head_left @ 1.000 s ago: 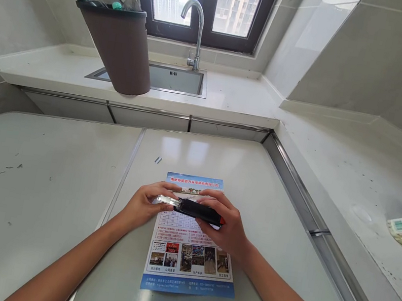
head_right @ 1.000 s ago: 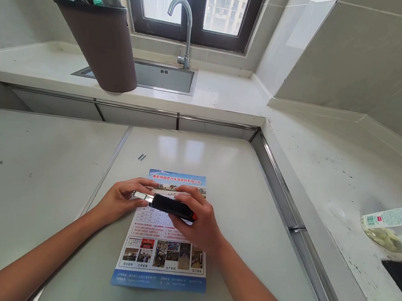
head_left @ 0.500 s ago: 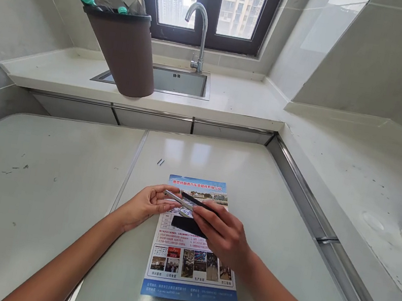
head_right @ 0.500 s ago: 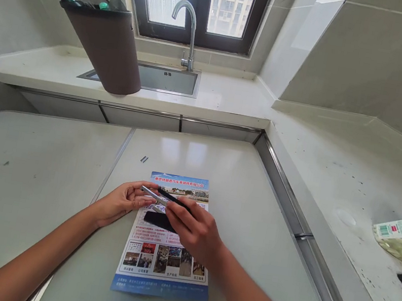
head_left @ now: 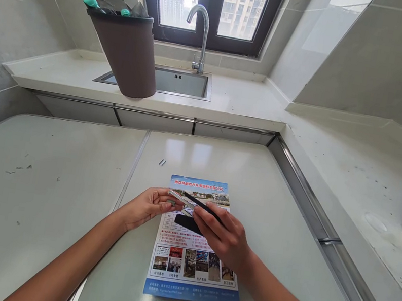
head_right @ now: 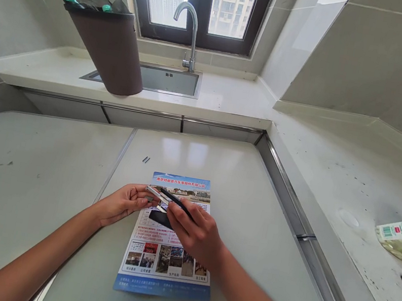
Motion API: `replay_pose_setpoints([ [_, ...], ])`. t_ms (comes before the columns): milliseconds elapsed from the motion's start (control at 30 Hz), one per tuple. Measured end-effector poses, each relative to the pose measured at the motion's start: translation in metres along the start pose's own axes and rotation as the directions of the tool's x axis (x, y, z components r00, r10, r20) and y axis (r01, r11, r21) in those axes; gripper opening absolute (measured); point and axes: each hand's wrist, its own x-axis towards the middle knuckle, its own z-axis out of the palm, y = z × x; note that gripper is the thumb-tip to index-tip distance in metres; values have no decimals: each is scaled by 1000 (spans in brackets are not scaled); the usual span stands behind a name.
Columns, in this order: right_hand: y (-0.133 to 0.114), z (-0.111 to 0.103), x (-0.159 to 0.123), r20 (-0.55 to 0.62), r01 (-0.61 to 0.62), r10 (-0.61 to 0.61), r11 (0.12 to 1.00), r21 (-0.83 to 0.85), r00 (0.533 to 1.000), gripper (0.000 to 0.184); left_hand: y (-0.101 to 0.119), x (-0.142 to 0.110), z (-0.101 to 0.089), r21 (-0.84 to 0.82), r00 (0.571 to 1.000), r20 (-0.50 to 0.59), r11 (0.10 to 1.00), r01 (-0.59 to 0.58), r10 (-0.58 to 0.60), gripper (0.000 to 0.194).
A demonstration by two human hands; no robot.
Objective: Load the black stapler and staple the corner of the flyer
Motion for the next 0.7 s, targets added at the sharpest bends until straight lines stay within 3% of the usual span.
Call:
replay_pose_setpoints([
  [100, 2, 1, -1, -34, -19, 19, 1000, 14, 999, 54, -1, 1, 0, -2, 1000, -19, 1000, 12, -12, 42],
  [167, 3, 1, -2, -91, -118, 126, 989, 84, 988, 59, -1, 1, 0, -8, 992, -122, 1000, -27, 26, 39],
  [267, 5, 0, 0, -176, -345, 376, 920, 183, 910, 55, 0, 3, 0, 6, 928, -341, 988, -157, 150, 41],
  [333, 6, -1, 1, -165, -460, 507, 851, 252, 846, 42, 3, 4, -1, 31, 869, -447, 975, -222, 212, 42],
  [400, 6, 0, 2, -77, -542, 603, 760, 360, 794, 30, 5, 4, -2, 71, 822, -508, 964, -256, 256, 40],
  [500, 8, 4, 0, 122, -652, 698, 572, 499, 706, 24, 6, 4, -1, 165, 791, -523, 948, -272, 318, 36],
  [600, 13, 12, -4, 268, -724, 723, 440, 531, 636, 26, 5, 3, 2, 265, 798, -472, 924, -276, 374, 33],
  [700, 18, 15, -6, 342, -770, 726, 398, 498, 596, 28, 4, 2, 7, 326, 837, -374, 901, -286, 401, 32],
])
